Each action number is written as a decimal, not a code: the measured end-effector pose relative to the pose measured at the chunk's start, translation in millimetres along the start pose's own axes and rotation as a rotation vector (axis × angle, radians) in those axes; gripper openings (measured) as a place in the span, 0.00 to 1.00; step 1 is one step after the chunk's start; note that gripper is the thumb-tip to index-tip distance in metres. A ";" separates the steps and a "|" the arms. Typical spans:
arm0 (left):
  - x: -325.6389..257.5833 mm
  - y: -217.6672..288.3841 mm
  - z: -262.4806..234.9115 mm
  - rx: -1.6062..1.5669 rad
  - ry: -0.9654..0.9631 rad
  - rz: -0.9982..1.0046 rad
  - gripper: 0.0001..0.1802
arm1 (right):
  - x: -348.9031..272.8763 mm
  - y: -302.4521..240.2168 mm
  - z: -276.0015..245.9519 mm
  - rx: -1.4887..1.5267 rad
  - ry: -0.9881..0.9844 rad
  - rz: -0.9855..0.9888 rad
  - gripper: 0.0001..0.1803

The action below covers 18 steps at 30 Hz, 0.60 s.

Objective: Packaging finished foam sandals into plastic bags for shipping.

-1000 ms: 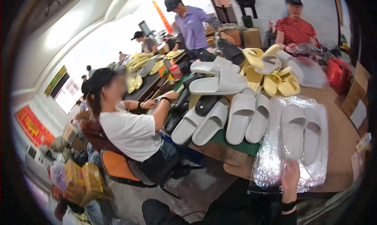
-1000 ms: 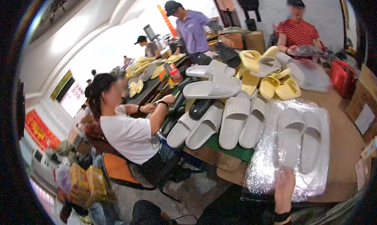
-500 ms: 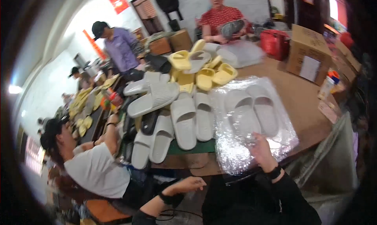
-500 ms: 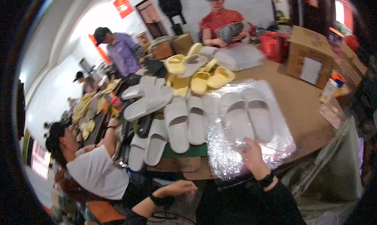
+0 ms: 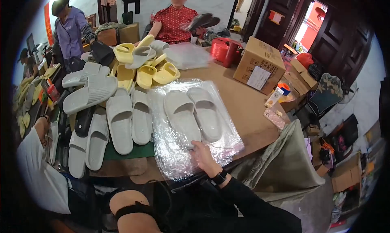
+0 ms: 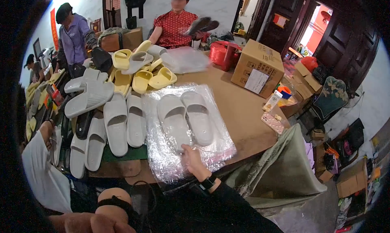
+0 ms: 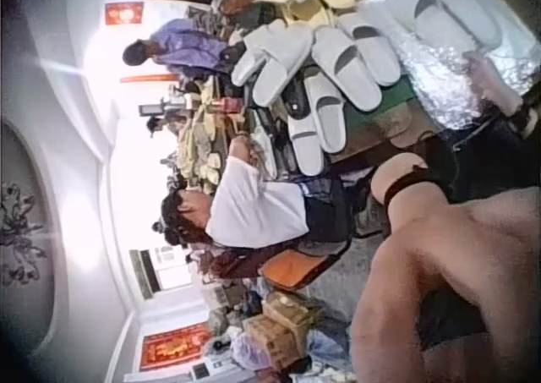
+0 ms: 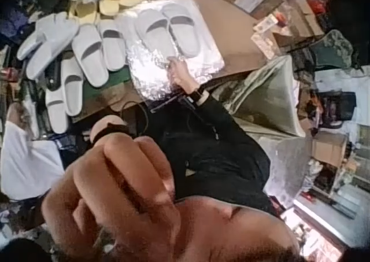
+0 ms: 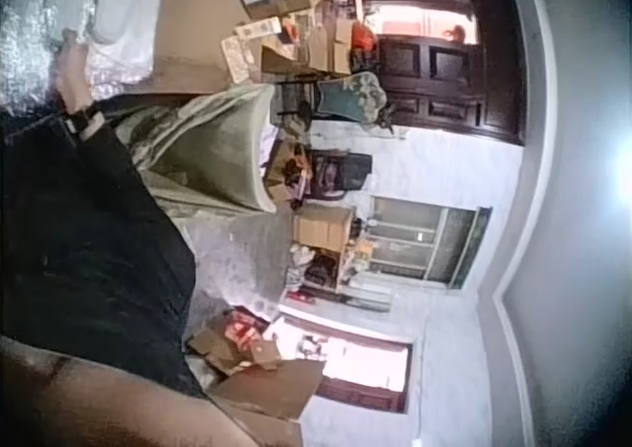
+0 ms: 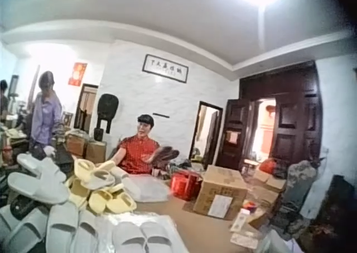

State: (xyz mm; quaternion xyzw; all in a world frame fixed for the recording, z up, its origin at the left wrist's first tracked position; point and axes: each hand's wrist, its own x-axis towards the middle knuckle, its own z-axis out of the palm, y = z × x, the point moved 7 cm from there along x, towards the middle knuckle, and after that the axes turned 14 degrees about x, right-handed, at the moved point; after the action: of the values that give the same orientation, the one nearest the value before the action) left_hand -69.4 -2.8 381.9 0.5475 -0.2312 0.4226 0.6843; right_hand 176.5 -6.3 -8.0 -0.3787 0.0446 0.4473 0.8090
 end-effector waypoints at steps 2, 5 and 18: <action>-5.5 6.8 -1.0 0.012 0.005 0.038 0.12 | 1.7 0.0 -4.5 0.041 0.082 -0.065 0.09; -12.3 15.1 -2.5 0.042 0.004 0.076 0.12 | -3.2 0.4 -0.1 0.028 0.058 -0.046 0.10; -23.8 29.1 -11.7 0.087 -0.105 0.220 0.10 | 2.9 8.0 -16.1 0.058 -0.052 -0.047 0.12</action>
State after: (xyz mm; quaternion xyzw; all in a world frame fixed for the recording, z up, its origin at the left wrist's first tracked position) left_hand -108.0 1.7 376.0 0.5692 -0.3068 0.4754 0.5965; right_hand 176.4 -12.3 -25.2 -0.3441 0.0275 0.4365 0.8308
